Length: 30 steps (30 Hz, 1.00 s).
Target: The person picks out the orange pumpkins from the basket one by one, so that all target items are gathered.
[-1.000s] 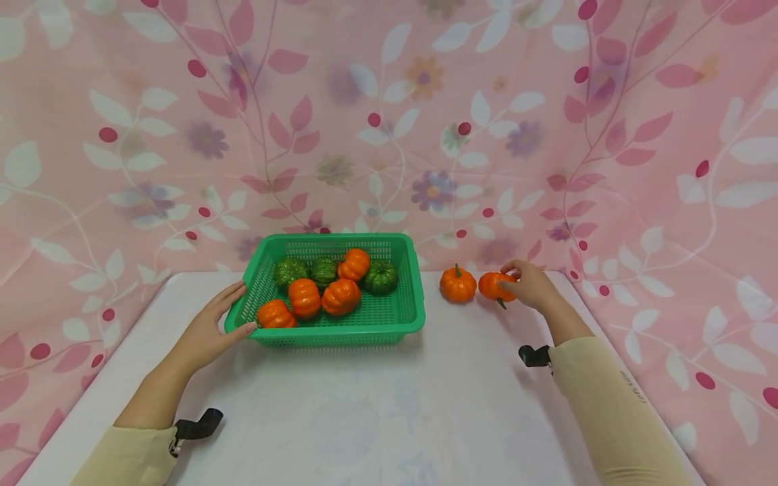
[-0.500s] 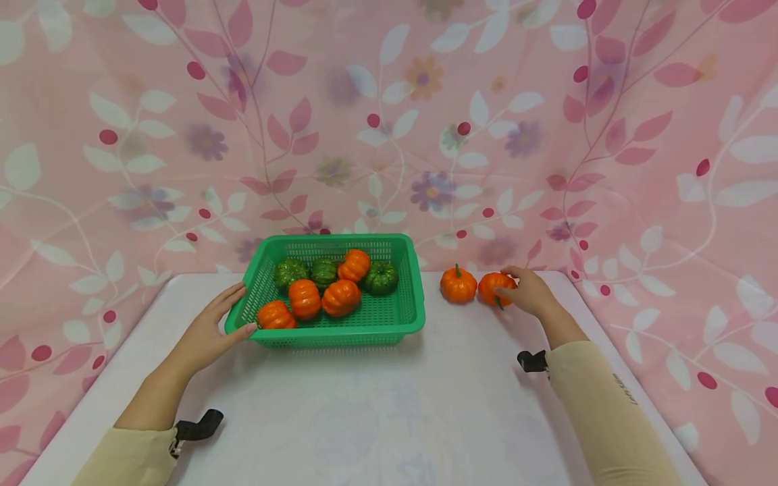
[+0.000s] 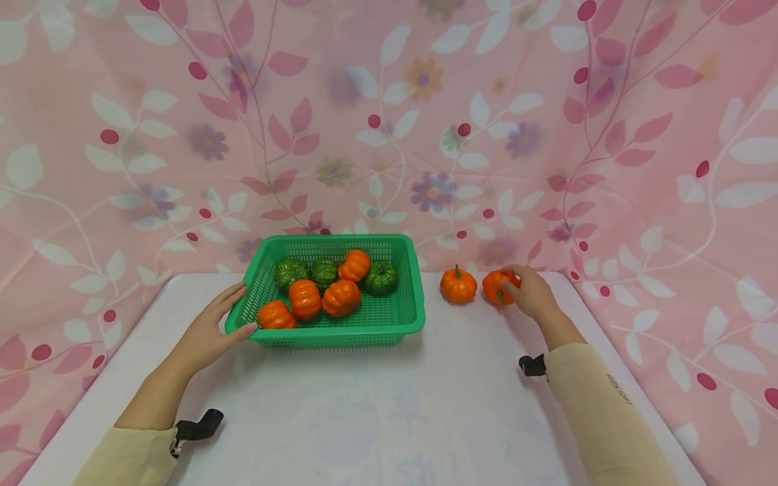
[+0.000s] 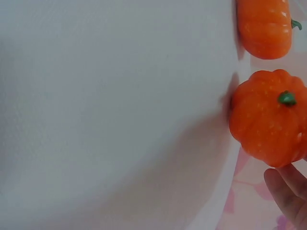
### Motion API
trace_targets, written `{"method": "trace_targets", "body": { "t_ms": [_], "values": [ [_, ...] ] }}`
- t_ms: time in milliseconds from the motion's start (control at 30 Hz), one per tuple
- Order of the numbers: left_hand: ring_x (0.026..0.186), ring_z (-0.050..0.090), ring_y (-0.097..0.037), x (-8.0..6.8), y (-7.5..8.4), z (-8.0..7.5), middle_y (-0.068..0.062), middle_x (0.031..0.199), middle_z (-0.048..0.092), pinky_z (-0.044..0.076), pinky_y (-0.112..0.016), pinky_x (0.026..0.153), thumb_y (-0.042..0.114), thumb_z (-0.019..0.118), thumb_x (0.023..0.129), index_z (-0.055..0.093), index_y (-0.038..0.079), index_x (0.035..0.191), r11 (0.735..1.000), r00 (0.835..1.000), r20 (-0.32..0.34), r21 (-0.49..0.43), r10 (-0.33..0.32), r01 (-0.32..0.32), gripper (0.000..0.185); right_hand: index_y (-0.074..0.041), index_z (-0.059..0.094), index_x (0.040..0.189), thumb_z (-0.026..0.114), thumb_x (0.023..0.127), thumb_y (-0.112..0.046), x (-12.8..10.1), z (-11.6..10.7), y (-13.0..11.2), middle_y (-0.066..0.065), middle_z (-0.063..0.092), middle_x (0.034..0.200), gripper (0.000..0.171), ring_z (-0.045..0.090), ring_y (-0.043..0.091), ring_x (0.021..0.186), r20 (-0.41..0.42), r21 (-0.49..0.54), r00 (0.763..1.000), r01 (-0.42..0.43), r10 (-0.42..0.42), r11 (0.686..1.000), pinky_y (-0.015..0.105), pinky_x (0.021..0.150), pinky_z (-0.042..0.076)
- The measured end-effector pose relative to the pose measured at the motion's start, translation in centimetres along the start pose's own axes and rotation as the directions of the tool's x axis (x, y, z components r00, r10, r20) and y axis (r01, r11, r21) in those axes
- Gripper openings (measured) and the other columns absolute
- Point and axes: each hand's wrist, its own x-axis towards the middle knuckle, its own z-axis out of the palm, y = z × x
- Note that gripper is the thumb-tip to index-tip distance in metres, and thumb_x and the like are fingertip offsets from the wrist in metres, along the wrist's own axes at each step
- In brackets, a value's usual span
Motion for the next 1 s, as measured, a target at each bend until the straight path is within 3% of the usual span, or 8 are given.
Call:
{"method": "trace_targets", "body": {
  "t_ms": [267, 500, 767, 1000],
  "values": [
    [0.145, 0.025, -0.046, 0.0, -0.1, 0.0, -0.012, 0.164, 0.024, 0.026, -0.072, 0.108, 0.043, 0.072, 0.092, 0.033, 0.003, 0.156, 1.000, 1.000, -0.004, 0.024, -0.002, 0.002, 0.085, 0.005, 0.042, 0.146, 0.061, 0.099, -0.012, 0.2, 0.0, 1.1, 0.034, 0.037, 0.147, 0.053, 0.034, 0.055, 0.133, 0.021, -0.014, 0.998, 0.064, -0.064, 0.998, 0.070, 0.108, 0.027],
    [0.146, 0.024, -0.046, 0.0, -0.3, 0.0, -0.011, 0.164, 0.023, 0.025, -0.072, 0.108, 0.043, 0.072, 0.092, 0.032, 0.004, 0.156, 1.000, 1.000, -0.002, 0.016, -0.007, 0.007, 0.085, -0.001, 0.042, 0.151, 0.064, 0.096, -0.007, 0.1, -0.2, 1.2, 0.031, 0.041, 0.147, 0.059, 0.038, 0.053, 0.131, 0.059, -0.001, 0.993, 0.107, -0.107, 0.994, 0.069, 0.106, 0.032],
    [0.146, 0.024, -0.046, 0.2, -0.4, 0.1, -0.011, 0.164, 0.023, 0.025, -0.072, 0.108, 0.043, 0.072, 0.091, 0.032, 0.004, 0.156, 1.000, 1.000, -0.004, 0.013, -0.005, 0.005, 0.085, -0.004, 0.038, 0.153, 0.065, 0.099, -0.021, 0.1, -0.2, 1.4, 0.031, 0.041, 0.147, 0.064, 0.048, 0.053, 0.123, 0.082, 0.079, 0.996, 0.012, -0.019, 0.997, 0.061, 0.098, 0.047],
    [0.146, 0.025, -0.045, 0.2, -0.4, 0.3, -0.011, 0.164, 0.024, 0.026, -0.072, 0.108, 0.043, 0.073, 0.091, 0.033, 0.004, 0.156, 1.000, 1.000, -0.012, 0.010, -0.009, 0.009, 0.086, -0.009, 0.027, 0.159, 0.059, 0.102, -0.034, -0.1, 0.5, 1.5, 0.037, 0.037, 0.147, 0.070, 0.055, 0.050, 0.119, 0.130, 0.168, 0.990, -0.081, 0.059, 0.983, 0.059, 0.099, 0.047]
  ]
}}
